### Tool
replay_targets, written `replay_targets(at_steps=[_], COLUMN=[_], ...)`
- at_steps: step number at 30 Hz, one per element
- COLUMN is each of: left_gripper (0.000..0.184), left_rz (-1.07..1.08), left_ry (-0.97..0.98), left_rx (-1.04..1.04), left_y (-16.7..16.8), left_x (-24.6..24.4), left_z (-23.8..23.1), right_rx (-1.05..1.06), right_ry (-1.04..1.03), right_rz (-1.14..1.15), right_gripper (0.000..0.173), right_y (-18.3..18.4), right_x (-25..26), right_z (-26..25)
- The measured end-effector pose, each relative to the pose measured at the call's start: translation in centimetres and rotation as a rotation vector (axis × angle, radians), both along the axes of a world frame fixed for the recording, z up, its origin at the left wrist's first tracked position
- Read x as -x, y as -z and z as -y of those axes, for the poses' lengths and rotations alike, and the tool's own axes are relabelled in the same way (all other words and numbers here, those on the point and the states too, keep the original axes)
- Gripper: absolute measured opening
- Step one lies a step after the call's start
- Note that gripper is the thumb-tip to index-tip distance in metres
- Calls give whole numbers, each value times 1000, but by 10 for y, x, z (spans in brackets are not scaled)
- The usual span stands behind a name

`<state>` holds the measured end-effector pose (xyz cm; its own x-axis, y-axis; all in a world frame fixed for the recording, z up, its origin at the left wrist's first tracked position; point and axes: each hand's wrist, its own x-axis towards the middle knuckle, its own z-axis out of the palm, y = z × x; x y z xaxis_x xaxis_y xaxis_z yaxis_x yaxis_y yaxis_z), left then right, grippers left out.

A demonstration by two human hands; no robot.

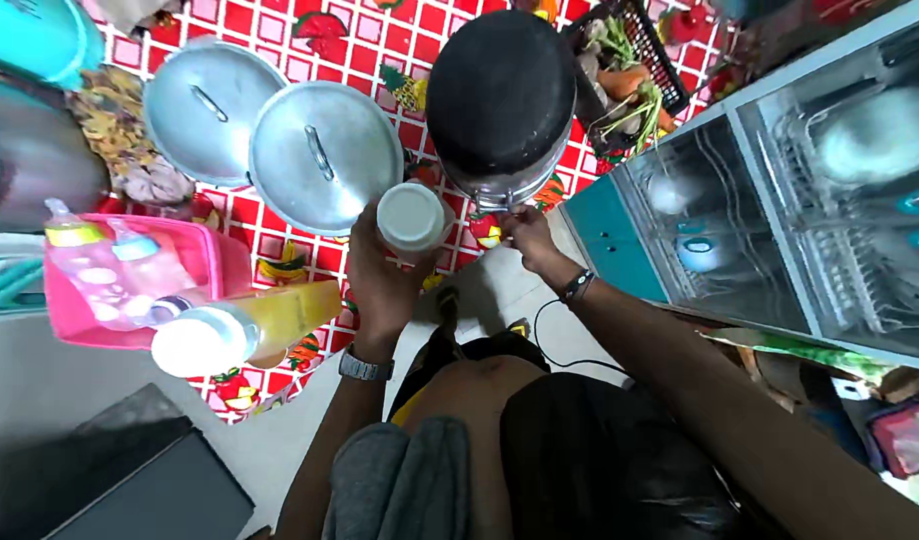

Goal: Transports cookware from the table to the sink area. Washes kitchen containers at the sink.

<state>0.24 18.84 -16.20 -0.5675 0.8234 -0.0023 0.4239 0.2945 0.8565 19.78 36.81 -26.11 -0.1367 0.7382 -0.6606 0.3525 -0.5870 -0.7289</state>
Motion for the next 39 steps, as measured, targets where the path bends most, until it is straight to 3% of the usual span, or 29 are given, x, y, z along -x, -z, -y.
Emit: replay_targets(at_steps=[4, 8, 13, 22, 28, 34, 39], left_gripper=[95, 94, 91, 88, 89, 89, 87], left_rz=[-23, 6, 15, -36, -53, -100, -61], left_ry=[-25, -59, -63, -63, -75, -46, -44], left_rx=[13, 16, -54, -80, -76, -91, -62], left_y=[5, 4, 6, 7, 7, 5, 5], left_x=[3, 2, 2, 3, 1, 2, 5], left_z=[-7, -10, -11, -14, -14, -14, -11], right_rx=[-57, -161, -151, -95, -186, -315, -197], right_ry=[52, -80, 10, 38, -146, -41, 191], right_rz=[-33, -244, -435, -467, -444, -583, -792], right_gripper=[23, 11, 6, 33, 27, 28, 35], right_y=[9, -16, -43, -82, -105, -99, -129], right_x=[10, 10, 28, 56, 73, 127, 150], right_z=[-4, -1, -20, -64, -76, -93, -123])
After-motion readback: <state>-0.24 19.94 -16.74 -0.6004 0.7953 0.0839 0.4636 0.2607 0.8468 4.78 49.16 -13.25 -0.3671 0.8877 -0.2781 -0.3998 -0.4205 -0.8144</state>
